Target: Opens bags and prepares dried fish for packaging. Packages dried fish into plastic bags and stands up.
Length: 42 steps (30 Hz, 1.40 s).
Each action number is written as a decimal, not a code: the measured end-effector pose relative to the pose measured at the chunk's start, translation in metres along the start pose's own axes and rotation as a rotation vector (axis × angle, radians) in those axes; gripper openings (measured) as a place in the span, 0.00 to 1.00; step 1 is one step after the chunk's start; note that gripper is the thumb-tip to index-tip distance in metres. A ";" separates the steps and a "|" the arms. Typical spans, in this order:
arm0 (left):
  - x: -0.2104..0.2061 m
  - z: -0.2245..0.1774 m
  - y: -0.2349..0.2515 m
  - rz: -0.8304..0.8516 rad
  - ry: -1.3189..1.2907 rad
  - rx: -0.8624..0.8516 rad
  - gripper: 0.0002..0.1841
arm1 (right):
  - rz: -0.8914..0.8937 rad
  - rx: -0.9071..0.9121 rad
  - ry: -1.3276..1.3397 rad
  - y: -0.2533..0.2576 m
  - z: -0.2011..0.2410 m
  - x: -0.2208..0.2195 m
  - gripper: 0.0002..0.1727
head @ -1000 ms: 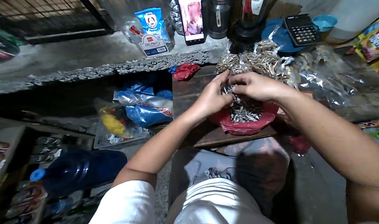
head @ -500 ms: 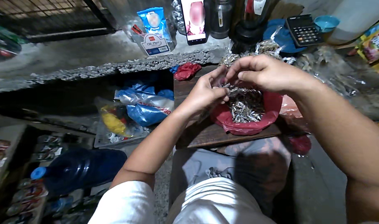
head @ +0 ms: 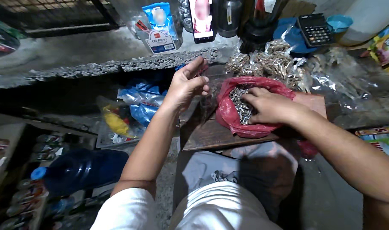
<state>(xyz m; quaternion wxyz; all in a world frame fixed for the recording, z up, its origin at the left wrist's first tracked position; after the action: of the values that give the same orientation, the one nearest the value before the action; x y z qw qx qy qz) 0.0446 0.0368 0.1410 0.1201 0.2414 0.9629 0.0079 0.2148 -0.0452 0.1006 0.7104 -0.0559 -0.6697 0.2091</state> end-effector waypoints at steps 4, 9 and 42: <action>-0.004 -0.013 -0.006 0.042 -0.015 -0.095 0.33 | -0.037 0.029 -0.144 0.012 0.011 -0.018 0.56; -0.005 -0.006 -0.005 0.039 -0.024 -0.064 0.34 | -0.015 0.032 -0.175 0.020 0.010 -0.022 0.58; -0.022 0.002 -0.008 0.080 0.015 -0.038 0.38 | 0.150 -0.224 -0.167 -0.013 -0.032 -0.016 0.57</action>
<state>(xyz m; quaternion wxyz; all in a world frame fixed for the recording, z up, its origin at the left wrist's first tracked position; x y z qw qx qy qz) 0.0599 0.0190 0.1430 0.1168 0.2776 0.9530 0.0329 0.2483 -0.0561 0.0874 0.6238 -0.1671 -0.7396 0.1896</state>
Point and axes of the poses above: each hand's wrist, its own y-axis towards the middle knuckle, its own x-axis out of the back of the hand, z = x × y, the point moved 10 cm from there along y, towards the middle knuckle, and after that the axes turned 8 degrees about -y, right-handed, at the moved point
